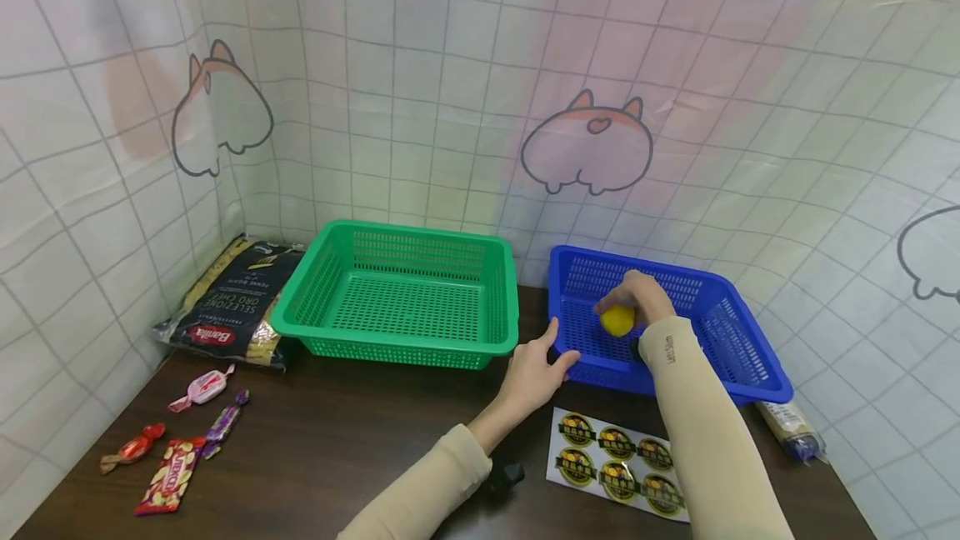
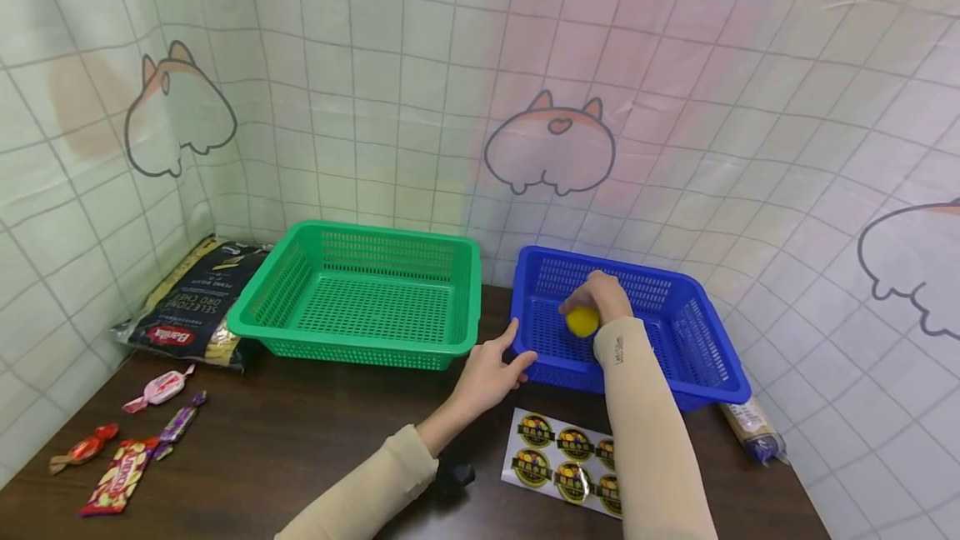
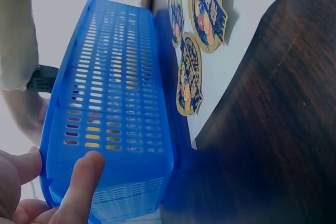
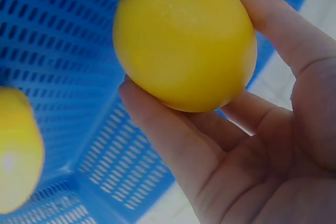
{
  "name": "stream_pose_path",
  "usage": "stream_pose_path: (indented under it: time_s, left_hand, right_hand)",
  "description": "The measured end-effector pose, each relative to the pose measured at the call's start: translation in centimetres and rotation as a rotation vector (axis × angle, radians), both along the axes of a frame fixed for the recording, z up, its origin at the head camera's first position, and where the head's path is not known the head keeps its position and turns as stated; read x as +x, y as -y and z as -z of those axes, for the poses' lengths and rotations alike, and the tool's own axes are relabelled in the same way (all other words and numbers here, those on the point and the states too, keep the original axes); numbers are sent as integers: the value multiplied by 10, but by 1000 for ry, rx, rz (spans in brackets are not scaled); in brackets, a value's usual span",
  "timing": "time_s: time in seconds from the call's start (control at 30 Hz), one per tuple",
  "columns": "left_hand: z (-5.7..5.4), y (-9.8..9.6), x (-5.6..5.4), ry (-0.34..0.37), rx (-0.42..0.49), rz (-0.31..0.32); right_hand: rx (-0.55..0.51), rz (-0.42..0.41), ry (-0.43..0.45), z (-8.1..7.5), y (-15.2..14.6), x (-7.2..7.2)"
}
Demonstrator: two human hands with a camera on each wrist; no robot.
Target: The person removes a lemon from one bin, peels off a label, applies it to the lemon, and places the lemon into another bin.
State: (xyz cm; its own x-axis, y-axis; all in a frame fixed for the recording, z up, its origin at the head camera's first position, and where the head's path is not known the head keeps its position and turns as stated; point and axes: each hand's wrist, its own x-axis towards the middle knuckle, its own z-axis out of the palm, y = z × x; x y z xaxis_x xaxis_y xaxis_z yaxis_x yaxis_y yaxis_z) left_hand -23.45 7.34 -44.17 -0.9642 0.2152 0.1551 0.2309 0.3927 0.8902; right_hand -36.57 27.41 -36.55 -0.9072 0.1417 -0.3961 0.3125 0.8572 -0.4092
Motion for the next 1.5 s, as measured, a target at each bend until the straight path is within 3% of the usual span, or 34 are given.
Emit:
stream_pose_path:
  time_s: [0.2,0.4,0.57,0.87,1.07,1.27,1.5]
  left_hand:
    - [2,-1,-2,-13,-1,-8]
    - [5,1,-3,-9,-13,0]
    - [0,5,-6,-30,-32,7]
    - [-5,8,-9,-23,-36,21]
    - [-4,13,-11,-15,-56,64]
    - [-5,15,-10,-17,-68,106]
    - [0,20,7,-53,-111,150]
  right_hand:
    - [50,-61,-37,-18,6,4]
    - [95,-180,-135,-43,26,22]
    - [131,-287,-228,-65,48,34]
    - [207,-392,-386,-91,82,65]
    - [224,-432,-476,-96,92,88]
    - [244,-467,-528,-91,93,112]
    - [191,-482,-577,-77,88,140]
